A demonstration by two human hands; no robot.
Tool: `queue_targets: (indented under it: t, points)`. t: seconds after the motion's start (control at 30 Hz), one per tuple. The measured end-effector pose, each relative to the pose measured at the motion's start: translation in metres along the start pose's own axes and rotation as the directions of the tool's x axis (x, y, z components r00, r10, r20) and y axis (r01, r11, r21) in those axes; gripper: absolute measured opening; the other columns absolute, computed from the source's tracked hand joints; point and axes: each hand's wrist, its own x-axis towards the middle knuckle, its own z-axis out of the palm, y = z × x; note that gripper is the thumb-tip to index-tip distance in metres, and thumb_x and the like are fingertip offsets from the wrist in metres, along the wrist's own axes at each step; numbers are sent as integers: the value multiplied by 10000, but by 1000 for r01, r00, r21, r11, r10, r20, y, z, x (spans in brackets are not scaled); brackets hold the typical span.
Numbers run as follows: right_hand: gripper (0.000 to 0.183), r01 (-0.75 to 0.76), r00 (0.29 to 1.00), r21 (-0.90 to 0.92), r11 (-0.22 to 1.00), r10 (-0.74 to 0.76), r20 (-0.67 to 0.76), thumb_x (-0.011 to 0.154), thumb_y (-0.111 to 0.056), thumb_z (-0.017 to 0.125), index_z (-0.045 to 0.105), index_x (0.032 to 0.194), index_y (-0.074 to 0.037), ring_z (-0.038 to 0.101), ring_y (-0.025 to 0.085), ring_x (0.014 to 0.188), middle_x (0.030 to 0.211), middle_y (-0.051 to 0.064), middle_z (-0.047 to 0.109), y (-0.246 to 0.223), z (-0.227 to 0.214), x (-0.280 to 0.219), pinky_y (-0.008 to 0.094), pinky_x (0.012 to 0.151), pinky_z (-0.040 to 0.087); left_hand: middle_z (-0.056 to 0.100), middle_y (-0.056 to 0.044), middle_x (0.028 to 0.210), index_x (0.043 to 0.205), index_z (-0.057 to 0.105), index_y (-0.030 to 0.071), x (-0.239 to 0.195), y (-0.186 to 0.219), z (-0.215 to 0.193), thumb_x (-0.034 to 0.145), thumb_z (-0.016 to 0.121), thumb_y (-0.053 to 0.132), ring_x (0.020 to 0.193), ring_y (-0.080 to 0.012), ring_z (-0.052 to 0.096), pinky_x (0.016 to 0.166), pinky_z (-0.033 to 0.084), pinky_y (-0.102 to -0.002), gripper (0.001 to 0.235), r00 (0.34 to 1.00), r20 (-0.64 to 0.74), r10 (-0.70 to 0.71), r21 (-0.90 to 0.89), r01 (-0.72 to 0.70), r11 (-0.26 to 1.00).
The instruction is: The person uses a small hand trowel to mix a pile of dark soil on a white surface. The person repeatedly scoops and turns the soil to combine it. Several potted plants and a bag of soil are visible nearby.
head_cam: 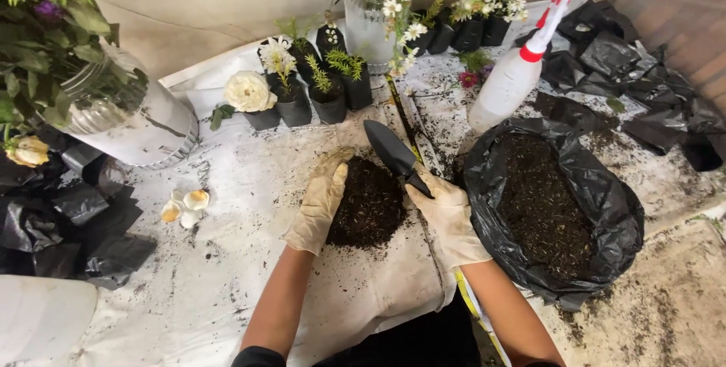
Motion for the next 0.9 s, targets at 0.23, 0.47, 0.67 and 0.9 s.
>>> queue_targets:
  t: [0.23, 0.47, 0.67, 0.9]
  points:
    - [350, -181, 982, 15, 983, 179, 67, 758, -255, 886, 807, 1099, -258, 739, 271, 945, 998, 62, 785, -18, 2, 4, 348, 720, 582, 678, -84, 1330, 1309, 669, 142, -9, -56, 42, 1039, 540, 320, 1329, -188, 563, 1241, 269, -359, 348, 997, 6, 78, -21, -78, 997]
    - [357, -240, 968, 11, 971, 238, 83, 769, -239, 892, 805, 1114, -214, 737, 320, 945, 1008, 106, 784, -17, 9, 5, 368, 725, 578, 677, -140, 1309, 1307, 662, 74, -9, -89, 67, 1054, 534, 313, 1321, -212, 565, 1271, 230, -348, 372, 998, -19, 51, -25, -52, 998]
    - [374, -314, 944, -21, 949, 315, 101, 755, -324, 896, 800, 1109, -251, 728, 295, 975, 1029, 87, 780, -20, 13, 4, 357, 797, 577, 673, -94, 1332, 1313, 674, 123, -9, -46, 31, 1043, 540, 331, 1348, -203, 542, 1259, 244, -356, 366, 1000, 1, 17, -119, -17, 993]
    - [363, -310, 943, 92, 946, 293, 161, 791, -209, 875, 795, 1145, -182, 733, 351, 965, 1056, 180, 765, -31, -9, -2, 385, 791, 584, 665, -83, 1356, 1317, 681, 153, -14, -70, 49, 1054, 515, 306, 1368, -221, 523, 1247, 248, -374, 347, 999, 47, -2, -186, 11, 982]
